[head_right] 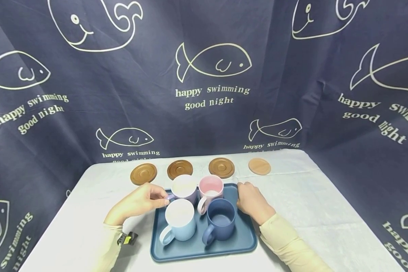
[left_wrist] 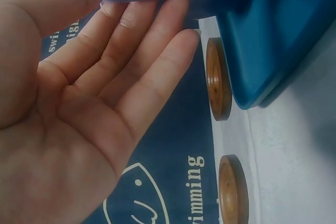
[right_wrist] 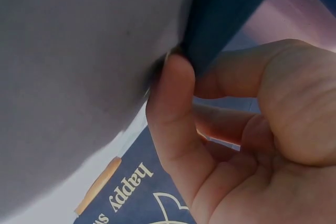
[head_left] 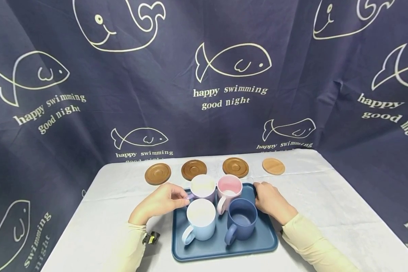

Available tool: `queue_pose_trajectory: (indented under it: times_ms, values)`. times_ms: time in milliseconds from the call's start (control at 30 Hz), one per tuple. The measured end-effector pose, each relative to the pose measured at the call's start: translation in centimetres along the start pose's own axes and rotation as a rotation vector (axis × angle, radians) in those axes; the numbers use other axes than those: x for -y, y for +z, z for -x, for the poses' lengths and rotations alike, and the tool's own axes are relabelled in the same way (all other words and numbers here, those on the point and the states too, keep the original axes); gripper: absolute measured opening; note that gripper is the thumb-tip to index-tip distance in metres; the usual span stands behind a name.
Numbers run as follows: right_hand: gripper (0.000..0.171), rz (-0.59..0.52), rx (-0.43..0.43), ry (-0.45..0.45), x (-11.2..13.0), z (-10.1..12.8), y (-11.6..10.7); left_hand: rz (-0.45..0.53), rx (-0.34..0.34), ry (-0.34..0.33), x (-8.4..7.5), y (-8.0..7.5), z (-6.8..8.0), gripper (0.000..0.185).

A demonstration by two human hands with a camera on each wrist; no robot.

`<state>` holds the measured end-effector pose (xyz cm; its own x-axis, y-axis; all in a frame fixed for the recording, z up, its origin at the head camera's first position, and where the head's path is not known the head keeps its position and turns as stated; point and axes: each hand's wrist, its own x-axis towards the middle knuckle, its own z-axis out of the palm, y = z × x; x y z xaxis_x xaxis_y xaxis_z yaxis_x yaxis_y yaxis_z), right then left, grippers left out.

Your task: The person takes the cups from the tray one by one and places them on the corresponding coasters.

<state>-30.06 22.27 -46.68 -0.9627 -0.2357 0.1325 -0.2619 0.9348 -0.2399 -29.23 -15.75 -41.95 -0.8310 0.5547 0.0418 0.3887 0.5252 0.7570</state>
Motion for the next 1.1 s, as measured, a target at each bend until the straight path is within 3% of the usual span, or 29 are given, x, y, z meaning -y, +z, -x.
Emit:
queue_pose_trajectory:
  times_ms: [267,867,1100]
  values:
    - [0.029,-0.005,0.024,0.012,0.12,-0.06,-0.05,0.057,0.035,-0.037,0.2,0.16,-0.06,0.012]
    - [0.022,-0.011,-0.004,-0.013,-0.19,0.04,0.18,0.096,0.027,-0.059,0.38,0.36,-0.16,0.013]
    - [0.026,-0.015,-0.006,-0.014,-0.2,-0.05,0.15,0.04,0.027,-0.051,0.35,0.4,-0.28,0.014]
